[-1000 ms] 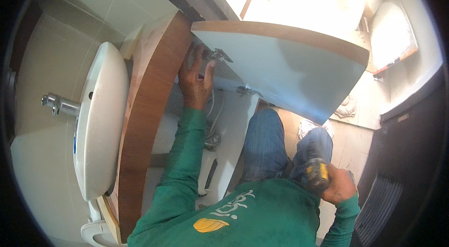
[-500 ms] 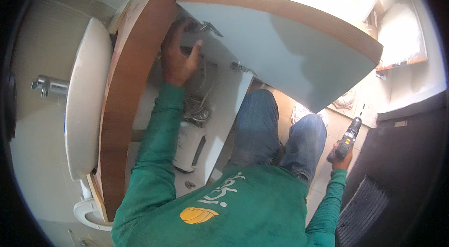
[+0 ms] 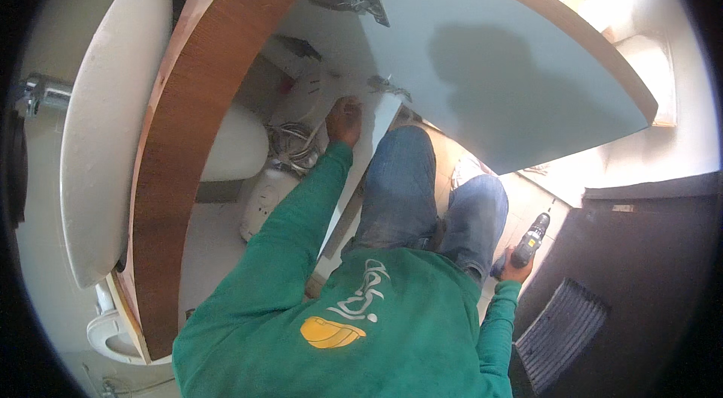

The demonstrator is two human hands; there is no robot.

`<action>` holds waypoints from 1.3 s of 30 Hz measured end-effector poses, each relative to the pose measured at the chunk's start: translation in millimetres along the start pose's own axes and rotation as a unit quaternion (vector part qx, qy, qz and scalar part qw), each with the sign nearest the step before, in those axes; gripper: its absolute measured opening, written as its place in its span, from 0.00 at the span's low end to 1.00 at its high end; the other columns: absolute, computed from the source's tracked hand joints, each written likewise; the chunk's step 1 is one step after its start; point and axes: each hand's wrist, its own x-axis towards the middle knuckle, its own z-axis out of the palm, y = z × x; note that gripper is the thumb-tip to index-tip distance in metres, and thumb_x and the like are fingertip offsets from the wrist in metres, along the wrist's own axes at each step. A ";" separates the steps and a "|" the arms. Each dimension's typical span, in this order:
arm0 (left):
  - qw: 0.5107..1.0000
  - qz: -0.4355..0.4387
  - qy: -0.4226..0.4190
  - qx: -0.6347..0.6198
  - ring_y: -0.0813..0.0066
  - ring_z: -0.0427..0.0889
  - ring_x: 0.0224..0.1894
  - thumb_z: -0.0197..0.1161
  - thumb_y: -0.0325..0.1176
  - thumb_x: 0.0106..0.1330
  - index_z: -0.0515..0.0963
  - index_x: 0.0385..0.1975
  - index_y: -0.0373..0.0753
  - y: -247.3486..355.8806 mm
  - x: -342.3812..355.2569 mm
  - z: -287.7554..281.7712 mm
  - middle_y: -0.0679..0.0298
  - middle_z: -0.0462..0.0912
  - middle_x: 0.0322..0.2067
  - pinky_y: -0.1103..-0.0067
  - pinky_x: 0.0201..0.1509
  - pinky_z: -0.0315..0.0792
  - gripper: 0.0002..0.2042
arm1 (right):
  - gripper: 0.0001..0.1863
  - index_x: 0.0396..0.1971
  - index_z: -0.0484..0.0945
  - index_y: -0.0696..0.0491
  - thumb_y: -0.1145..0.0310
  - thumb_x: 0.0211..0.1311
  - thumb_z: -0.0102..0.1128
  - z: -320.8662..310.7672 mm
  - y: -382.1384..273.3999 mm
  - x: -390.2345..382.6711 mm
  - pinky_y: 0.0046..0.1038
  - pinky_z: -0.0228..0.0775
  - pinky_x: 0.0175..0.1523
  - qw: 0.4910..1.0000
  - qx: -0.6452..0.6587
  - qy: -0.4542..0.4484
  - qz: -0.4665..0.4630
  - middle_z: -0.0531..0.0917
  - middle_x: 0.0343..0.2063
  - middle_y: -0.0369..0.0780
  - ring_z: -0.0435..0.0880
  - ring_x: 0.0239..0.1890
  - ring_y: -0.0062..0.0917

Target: The person sits on the bathroom floor and uses a power drill to attach a cabinet door to the vanity under the sink. They align the door and drive screws into the hinges to secure it.

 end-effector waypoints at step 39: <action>0.897 -0.131 -0.044 -0.420 0.78 0.81 0.35 0.66 0.29 0.68 0.81 0.47 0.37 72.6 -13.4 -60.8 0.64 0.85 0.40 0.78 0.36 0.77 0.10 | 0.15 0.42 0.79 0.58 0.74 0.52 0.64 -50.5 -209.4 -77.7 0.36 0.77 0.40 0.955 -0.197 -0.102 -0.194 0.83 0.28 0.46 0.85 0.31 0.36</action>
